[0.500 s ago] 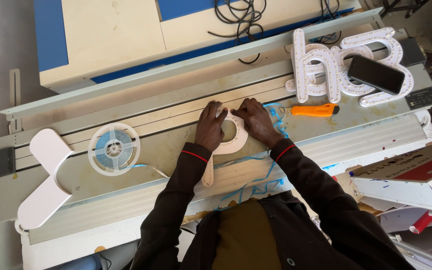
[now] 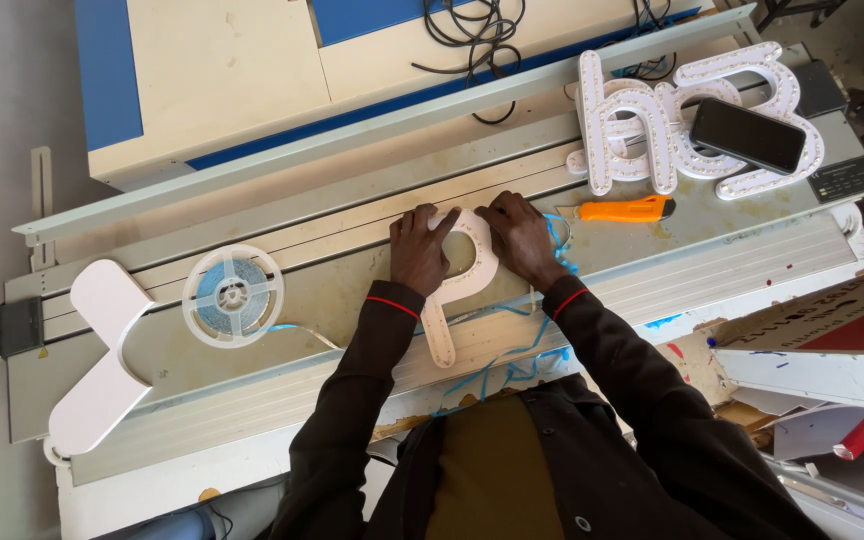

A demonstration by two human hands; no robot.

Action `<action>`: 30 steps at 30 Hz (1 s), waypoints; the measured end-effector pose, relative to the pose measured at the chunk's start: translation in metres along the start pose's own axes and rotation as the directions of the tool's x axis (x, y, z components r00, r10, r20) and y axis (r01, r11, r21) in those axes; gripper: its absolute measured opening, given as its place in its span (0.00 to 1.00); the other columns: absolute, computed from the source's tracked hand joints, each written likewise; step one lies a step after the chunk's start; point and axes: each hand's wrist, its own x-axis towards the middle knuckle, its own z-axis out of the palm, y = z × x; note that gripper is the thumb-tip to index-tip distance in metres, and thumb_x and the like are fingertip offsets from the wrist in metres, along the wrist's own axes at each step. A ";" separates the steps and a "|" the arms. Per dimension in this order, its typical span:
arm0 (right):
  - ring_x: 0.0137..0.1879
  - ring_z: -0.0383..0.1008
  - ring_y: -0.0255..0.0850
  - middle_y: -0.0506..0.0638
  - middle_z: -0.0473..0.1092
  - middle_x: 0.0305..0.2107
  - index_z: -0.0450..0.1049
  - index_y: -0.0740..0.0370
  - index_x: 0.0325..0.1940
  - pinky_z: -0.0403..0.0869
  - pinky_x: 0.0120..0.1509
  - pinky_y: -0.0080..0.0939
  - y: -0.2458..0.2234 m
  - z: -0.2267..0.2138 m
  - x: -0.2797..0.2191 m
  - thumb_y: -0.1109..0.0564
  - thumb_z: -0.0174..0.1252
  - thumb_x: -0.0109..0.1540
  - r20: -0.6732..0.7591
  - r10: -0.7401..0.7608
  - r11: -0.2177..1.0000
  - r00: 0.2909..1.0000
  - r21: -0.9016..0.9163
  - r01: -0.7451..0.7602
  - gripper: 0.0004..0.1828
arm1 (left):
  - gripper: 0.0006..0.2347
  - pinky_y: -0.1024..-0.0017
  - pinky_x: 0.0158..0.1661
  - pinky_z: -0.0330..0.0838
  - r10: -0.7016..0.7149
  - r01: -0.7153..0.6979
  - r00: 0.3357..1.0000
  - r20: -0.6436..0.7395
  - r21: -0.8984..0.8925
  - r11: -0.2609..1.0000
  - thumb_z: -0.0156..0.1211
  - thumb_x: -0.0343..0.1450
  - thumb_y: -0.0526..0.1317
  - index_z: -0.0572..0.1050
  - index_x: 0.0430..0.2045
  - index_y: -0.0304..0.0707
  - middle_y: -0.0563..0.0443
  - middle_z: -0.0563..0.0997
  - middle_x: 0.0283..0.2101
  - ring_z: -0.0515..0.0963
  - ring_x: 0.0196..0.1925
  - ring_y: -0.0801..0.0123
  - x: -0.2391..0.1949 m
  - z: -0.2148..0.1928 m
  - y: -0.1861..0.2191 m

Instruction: Applying adhesive LED strips to the back of cut-out sign letters to create illuminated signage.

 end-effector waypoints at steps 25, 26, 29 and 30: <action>0.47 0.75 0.51 0.47 0.62 0.38 0.88 0.53 0.46 0.79 0.48 0.47 -0.011 0.007 0.001 0.64 0.60 0.70 0.025 0.041 0.999 0.999 0.016 -0.042 0.12 | 0.35 0.44 0.71 0.61 0.027 -0.029 0.999 0.047 0.054 0.998 0.72 0.68 0.34 0.73 0.76 0.50 0.46 0.66 0.71 0.67 0.77 0.48 0.005 -0.001 0.007; 0.46 0.74 0.50 0.47 0.61 0.38 0.88 0.53 0.46 0.78 0.48 0.47 -0.011 0.007 0.002 0.64 0.60 0.70 0.018 0.040 0.999 0.999 0.024 -0.041 0.12 | 0.32 0.46 0.72 0.61 0.095 -0.096 0.994 0.048 0.019 0.995 0.70 0.70 0.33 0.74 0.75 0.49 0.46 0.66 0.72 0.66 0.79 0.48 0.008 -0.006 0.010; 0.46 0.75 0.49 0.46 0.63 0.38 0.88 0.52 0.47 0.79 0.48 0.46 -0.013 0.002 0.002 0.65 0.61 0.69 0.051 0.054 0.998 0.997 0.014 -0.055 0.12 | 0.24 0.46 0.70 0.65 0.165 -0.165 0.986 0.006 -0.010 0.986 0.66 0.75 0.38 0.78 0.70 0.50 0.49 0.69 0.70 0.69 0.76 0.49 0.014 0.007 0.005; 0.48 0.75 0.49 0.46 0.64 0.38 0.88 0.52 0.49 0.79 0.49 0.45 -0.014 -0.001 0.003 0.65 0.62 0.67 0.091 0.066 0.998 0.994 0.000 -0.067 0.13 | 0.19 0.45 0.67 0.68 0.163 -0.163 0.986 -0.035 -0.004 0.987 0.65 0.78 0.44 0.80 0.66 0.52 0.53 0.71 0.67 0.74 0.71 0.51 0.017 0.015 0.001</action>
